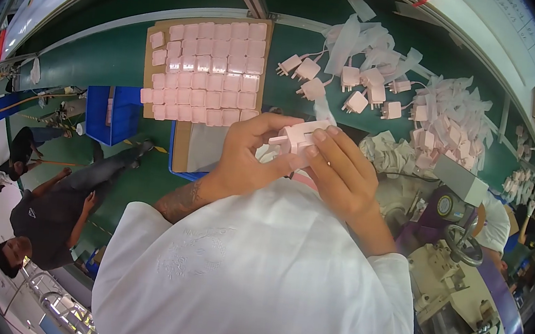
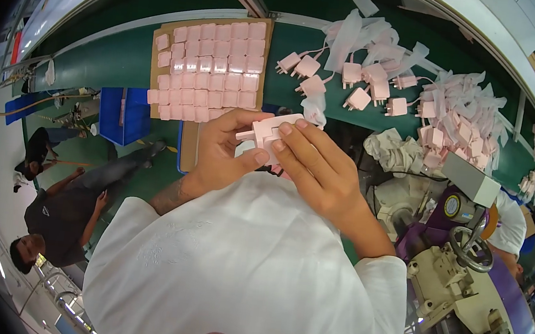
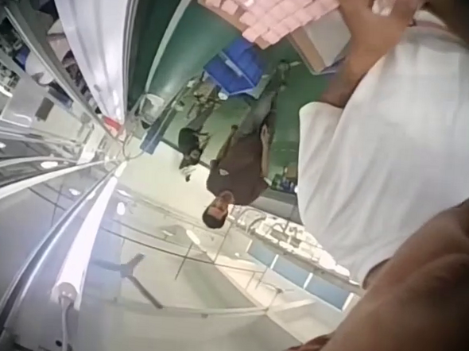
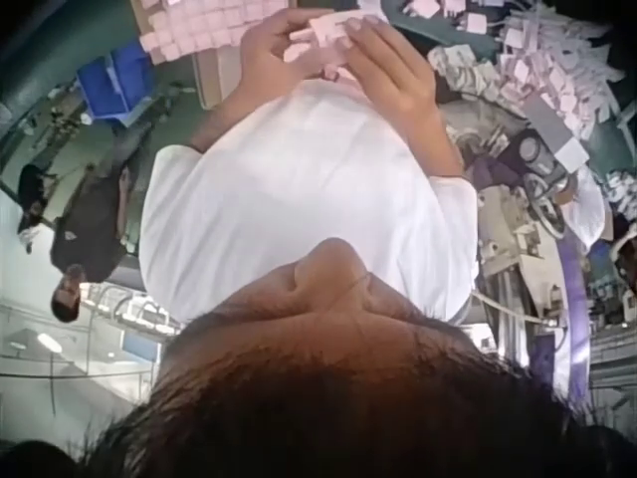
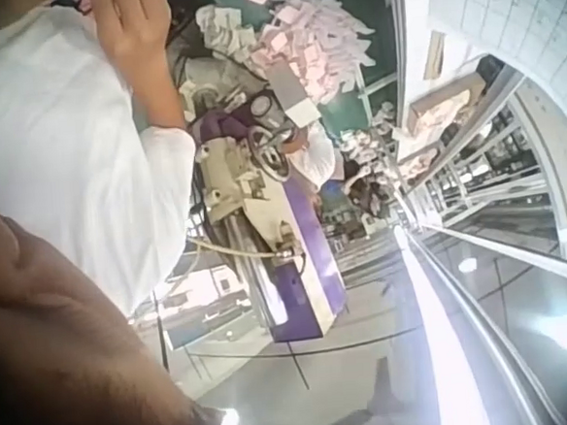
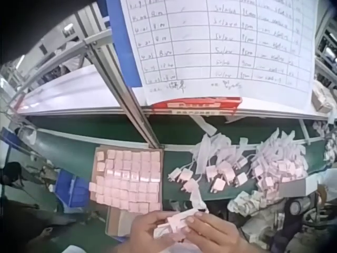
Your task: The worker is assembling pink electronic housings and placing them into a white plastic storage tray on a production line.
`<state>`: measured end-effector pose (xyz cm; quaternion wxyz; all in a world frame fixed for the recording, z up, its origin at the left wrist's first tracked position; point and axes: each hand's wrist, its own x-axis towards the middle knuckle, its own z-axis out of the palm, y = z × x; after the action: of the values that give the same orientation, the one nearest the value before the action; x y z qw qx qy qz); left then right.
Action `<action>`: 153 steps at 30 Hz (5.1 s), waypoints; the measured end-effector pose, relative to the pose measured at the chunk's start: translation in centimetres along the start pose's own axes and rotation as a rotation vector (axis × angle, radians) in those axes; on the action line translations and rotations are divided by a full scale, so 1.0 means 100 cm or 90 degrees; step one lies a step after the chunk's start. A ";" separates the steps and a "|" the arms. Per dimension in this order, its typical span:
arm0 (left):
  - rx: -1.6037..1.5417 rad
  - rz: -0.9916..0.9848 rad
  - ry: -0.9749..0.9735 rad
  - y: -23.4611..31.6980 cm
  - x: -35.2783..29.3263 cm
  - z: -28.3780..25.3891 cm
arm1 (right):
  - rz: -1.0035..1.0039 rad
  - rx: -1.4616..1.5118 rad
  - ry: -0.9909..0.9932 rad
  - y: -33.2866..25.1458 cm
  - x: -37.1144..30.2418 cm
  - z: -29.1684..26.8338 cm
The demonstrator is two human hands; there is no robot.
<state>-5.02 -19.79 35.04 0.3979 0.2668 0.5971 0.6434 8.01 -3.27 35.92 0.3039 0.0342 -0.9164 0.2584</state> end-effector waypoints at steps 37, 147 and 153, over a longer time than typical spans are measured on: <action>-0.069 0.144 -0.036 -0.025 -0.018 0.022 | 0.399 0.487 -0.026 -0.003 -0.019 -0.029; 0.002 0.161 0.090 -0.026 -0.001 0.030 | 0.441 0.538 0.040 0.000 -0.034 0.017; -0.050 0.115 0.091 -0.049 0.005 0.045 | 0.424 0.541 0.074 0.016 -0.047 0.014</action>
<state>-0.61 -17.01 30.85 0.3046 0.2573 0.5719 0.7169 10.74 -2.99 31.51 0.2153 -0.1523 -0.6741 0.6900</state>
